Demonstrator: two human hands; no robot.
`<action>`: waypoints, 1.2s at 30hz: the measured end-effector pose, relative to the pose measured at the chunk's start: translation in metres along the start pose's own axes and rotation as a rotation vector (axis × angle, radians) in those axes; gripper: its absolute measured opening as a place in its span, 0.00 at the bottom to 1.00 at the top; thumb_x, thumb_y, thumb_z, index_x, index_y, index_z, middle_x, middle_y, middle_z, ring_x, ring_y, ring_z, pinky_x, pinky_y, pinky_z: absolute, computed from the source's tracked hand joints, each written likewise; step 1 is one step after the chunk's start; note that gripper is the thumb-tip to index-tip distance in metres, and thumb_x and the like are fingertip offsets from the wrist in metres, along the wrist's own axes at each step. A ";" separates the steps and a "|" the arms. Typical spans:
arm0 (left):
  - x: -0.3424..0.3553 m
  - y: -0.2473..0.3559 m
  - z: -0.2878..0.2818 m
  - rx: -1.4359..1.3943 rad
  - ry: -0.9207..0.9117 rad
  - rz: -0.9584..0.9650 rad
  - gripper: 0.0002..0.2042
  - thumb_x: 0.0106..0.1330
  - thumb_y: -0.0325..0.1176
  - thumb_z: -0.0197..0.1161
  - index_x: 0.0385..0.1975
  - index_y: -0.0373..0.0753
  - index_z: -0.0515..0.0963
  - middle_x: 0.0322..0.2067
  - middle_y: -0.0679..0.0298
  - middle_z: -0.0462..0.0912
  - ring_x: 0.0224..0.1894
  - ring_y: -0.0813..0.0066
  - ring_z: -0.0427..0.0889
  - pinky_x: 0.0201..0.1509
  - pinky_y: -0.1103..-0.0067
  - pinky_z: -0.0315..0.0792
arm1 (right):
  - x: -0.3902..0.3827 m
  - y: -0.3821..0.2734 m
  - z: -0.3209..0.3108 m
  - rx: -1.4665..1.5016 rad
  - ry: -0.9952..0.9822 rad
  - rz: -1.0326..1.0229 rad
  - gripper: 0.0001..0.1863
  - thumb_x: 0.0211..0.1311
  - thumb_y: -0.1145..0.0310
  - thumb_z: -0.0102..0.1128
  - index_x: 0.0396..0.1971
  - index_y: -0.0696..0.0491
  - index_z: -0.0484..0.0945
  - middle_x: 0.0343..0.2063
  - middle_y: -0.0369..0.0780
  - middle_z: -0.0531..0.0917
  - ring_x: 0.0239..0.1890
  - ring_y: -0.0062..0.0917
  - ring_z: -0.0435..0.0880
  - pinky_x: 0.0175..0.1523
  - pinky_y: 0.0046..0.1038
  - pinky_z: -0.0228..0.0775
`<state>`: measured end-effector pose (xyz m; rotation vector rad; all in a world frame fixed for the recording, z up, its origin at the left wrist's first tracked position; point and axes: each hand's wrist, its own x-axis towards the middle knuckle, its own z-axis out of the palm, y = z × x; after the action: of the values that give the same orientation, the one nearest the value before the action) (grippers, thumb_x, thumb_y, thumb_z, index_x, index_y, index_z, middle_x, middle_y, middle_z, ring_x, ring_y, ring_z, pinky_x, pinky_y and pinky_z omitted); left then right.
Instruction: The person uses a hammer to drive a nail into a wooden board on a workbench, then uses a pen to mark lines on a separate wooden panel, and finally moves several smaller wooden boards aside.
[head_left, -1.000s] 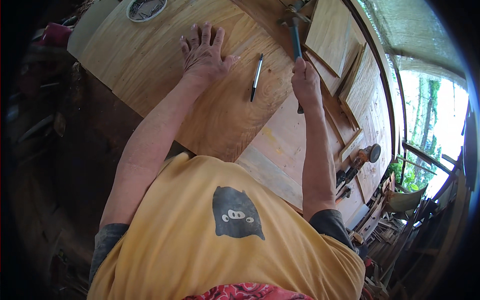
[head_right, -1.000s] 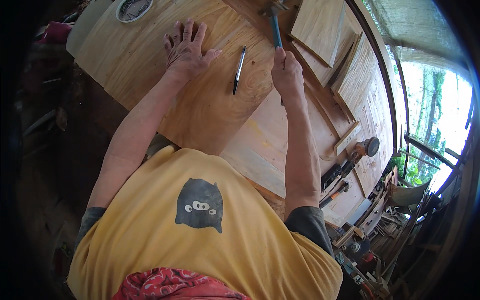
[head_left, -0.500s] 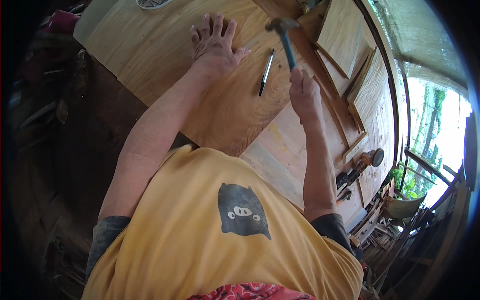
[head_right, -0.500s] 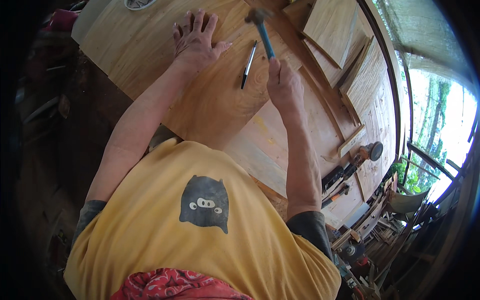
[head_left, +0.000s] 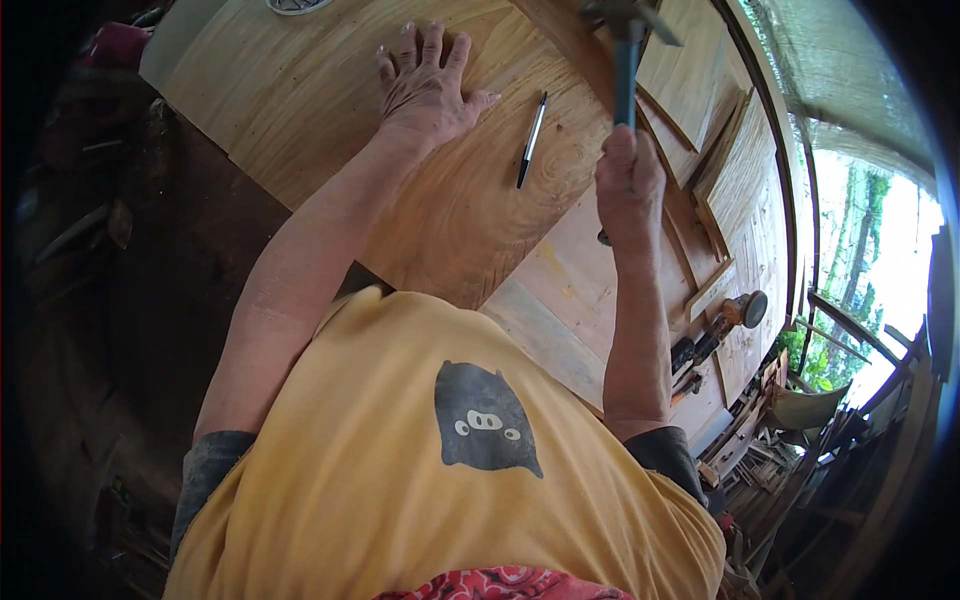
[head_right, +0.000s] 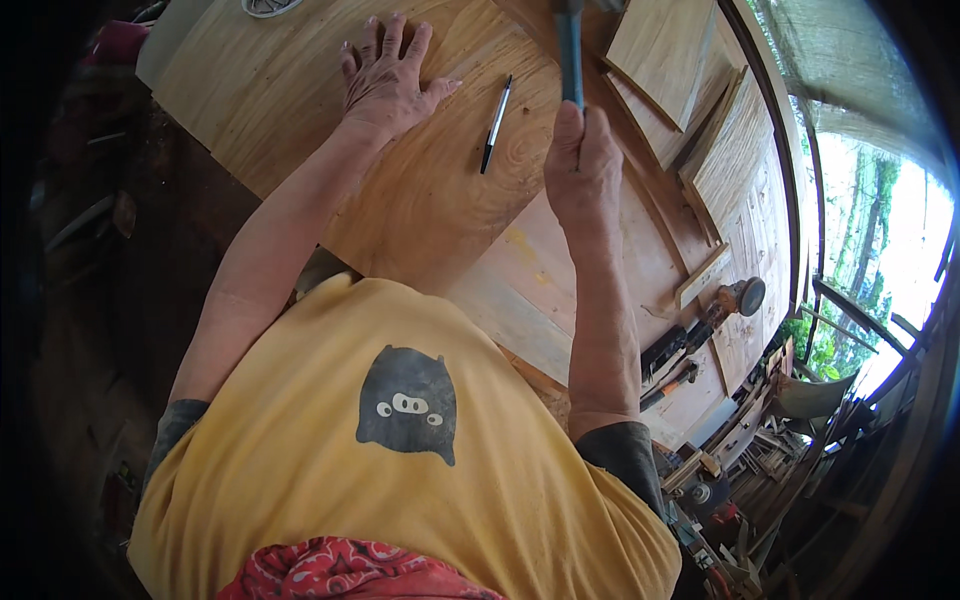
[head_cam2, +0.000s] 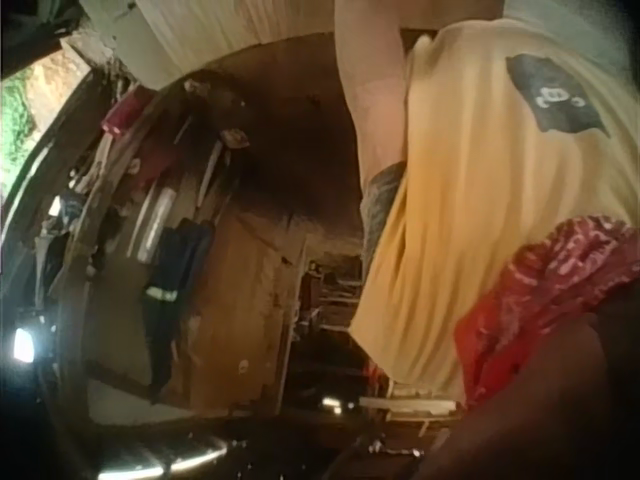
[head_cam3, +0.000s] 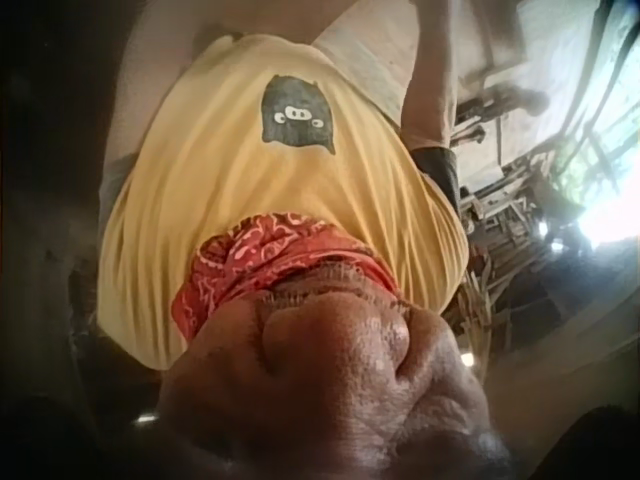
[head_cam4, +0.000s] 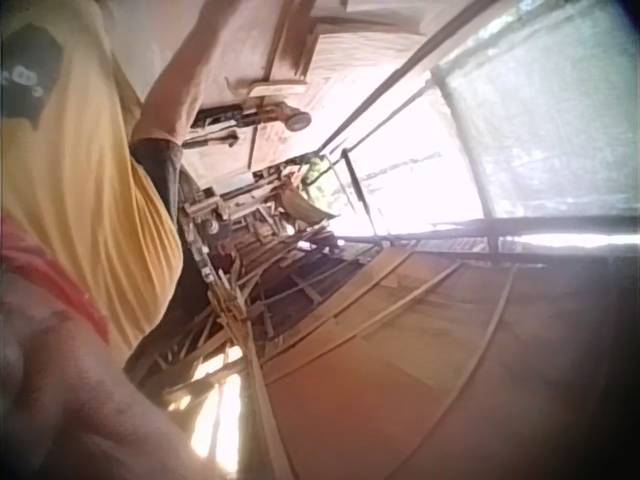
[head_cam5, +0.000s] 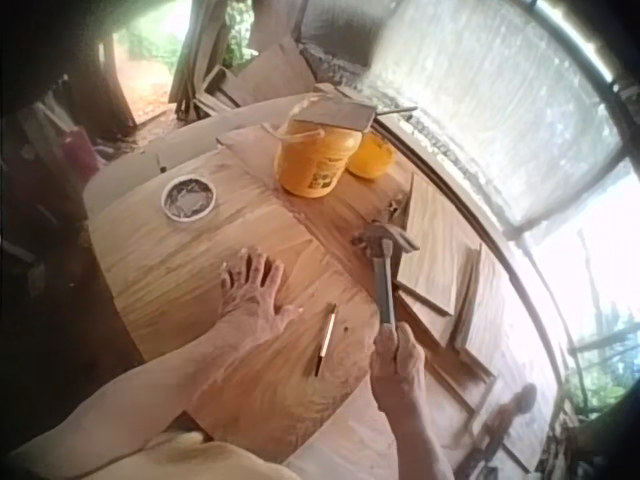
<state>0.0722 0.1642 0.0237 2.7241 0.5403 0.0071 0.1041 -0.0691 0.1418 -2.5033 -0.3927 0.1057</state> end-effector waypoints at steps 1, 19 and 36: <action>-0.003 0.001 -0.005 -0.018 -0.016 0.003 0.43 0.70 0.65 0.59 0.80 0.50 0.56 0.82 0.57 0.45 0.84 0.50 0.36 0.83 0.45 0.32 | -0.001 -0.014 -0.009 0.142 0.046 0.047 0.25 0.81 0.49 0.52 0.32 0.57 0.71 0.20 0.48 0.75 0.23 0.38 0.75 0.31 0.40 0.69; 0.002 0.005 0.002 0.013 0.015 0.035 0.44 0.69 0.67 0.59 0.80 0.51 0.56 0.82 0.58 0.45 0.84 0.50 0.36 0.82 0.44 0.34 | -0.013 0.029 0.036 -0.354 -0.211 0.149 0.26 0.79 0.46 0.48 0.38 0.56 0.78 0.33 0.58 0.83 0.42 0.58 0.82 0.47 0.55 0.72; -0.093 -0.061 -0.019 0.031 -0.004 0.018 0.51 0.63 0.66 0.65 0.80 0.43 0.55 0.81 0.52 0.46 0.83 0.44 0.36 0.81 0.43 0.34 | -0.065 0.006 0.036 0.585 0.027 0.086 0.33 0.78 0.34 0.45 0.32 0.52 0.72 0.21 0.33 0.71 0.22 0.15 0.70 0.25 0.23 0.62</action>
<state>-0.0375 0.1888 0.0256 2.7588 0.5182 -0.0027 0.0376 -0.0738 0.1077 -1.9399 -0.2033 0.1909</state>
